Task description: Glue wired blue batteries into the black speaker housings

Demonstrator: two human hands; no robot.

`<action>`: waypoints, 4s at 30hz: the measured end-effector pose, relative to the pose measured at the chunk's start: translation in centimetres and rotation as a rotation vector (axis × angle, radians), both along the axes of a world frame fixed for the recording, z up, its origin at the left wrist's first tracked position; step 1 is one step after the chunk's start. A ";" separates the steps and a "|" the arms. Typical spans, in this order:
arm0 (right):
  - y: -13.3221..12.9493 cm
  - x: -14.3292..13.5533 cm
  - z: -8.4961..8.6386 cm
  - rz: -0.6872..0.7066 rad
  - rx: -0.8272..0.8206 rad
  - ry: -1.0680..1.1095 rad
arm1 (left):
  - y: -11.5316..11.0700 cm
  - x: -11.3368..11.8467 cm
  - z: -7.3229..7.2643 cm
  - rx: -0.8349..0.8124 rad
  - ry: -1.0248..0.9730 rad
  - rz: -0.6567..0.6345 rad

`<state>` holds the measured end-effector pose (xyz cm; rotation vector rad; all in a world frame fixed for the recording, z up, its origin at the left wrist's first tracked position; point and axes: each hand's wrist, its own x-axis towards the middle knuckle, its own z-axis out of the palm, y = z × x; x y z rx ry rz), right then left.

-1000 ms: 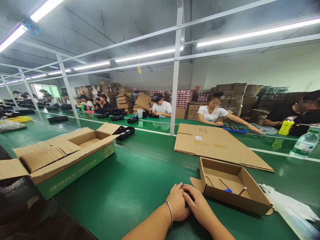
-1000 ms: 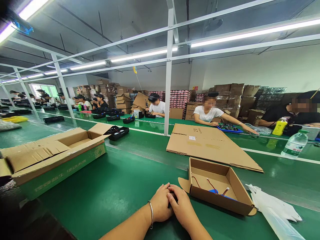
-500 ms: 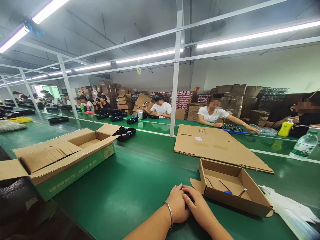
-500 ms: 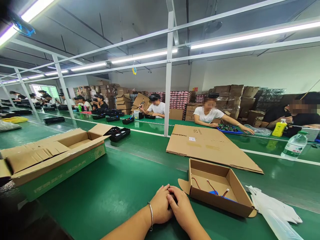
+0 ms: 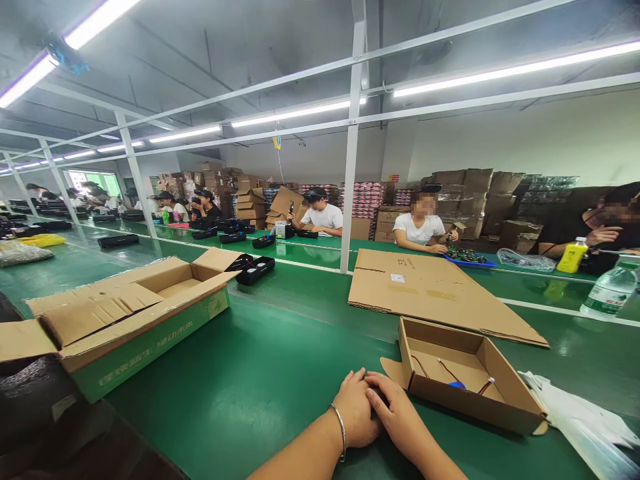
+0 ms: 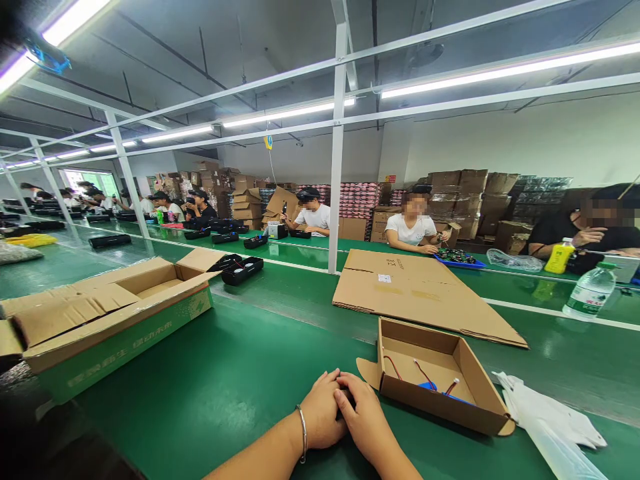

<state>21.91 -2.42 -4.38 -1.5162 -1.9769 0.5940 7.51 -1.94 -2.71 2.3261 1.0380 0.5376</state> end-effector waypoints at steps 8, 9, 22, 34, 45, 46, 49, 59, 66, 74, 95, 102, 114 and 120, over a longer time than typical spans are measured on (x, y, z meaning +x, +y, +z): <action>-0.1 0.0 -0.3 -0.008 0.009 0.005 | 0.0 -0.1 0.1 0.001 0.000 0.000; -0.1 0.0 -0.3 -0.009 0.008 0.009 | 0.0 -0.1 0.0 -0.003 0.005 0.002; -0.1 0.0 -0.2 -0.010 -0.003 0.007 | 0.2 0.0 -0.4 0.005 0.005 0.001; 0.0 0.0 -0.2 -0.006 0.008 0.003 | 0.1 0.0 -0.2 0.023 -0.004 -0.007; 0.0 -0.1 -0.1 -0.017 0.001 -0.007 | 0.2 0.0 -0.6 0.038 -0.008 -0.008; 0.0 -0.1 -0.1 -0.016 0.001 -0.007 | 0.2 0.0 -0.6 0.036 -0.007 -0.006; 0.0 -0.1 -0.1 -0.008 0.006 -0.014 | 0.2 0.0 -0.7 0.032 -0.016 -0.003; -0.1 0.0 -0.2 -0.003 0.002 -0.005 | 0.5 0.1 -0.9 0.026 0.000 -0.002; 0.0 -0.1 -0.3 -0.016 -0.011 -0.001 | 0.3 0.0 -0.6 0.031 0.006 -0.013; 0.0 0.0 -0.3 -0.020 -0.007 -0.009 | 0.5 0.0 -0.9 0.036 0.005 -0.005; 0.2 0.1 -0.8 -0.012 0.008 0.004 | 0.3 0.0 -0.3 0.032 0.002 -0.009; 0.2 0.1 -0.7 -0.013 0.011 0.006 | 0.1 0.0 -0.3 0.023 0.011 -0.007; 0.1 0.0 -0.6 -0.013 0.014 0.008 | 0.2 0.0 -0.4 0.029 0.002 -0.003; 0.1 -0.1 -0.3 -0.008 0.006 0.000 | 0.2 0.0 -0.6 0.033 0.007 0.002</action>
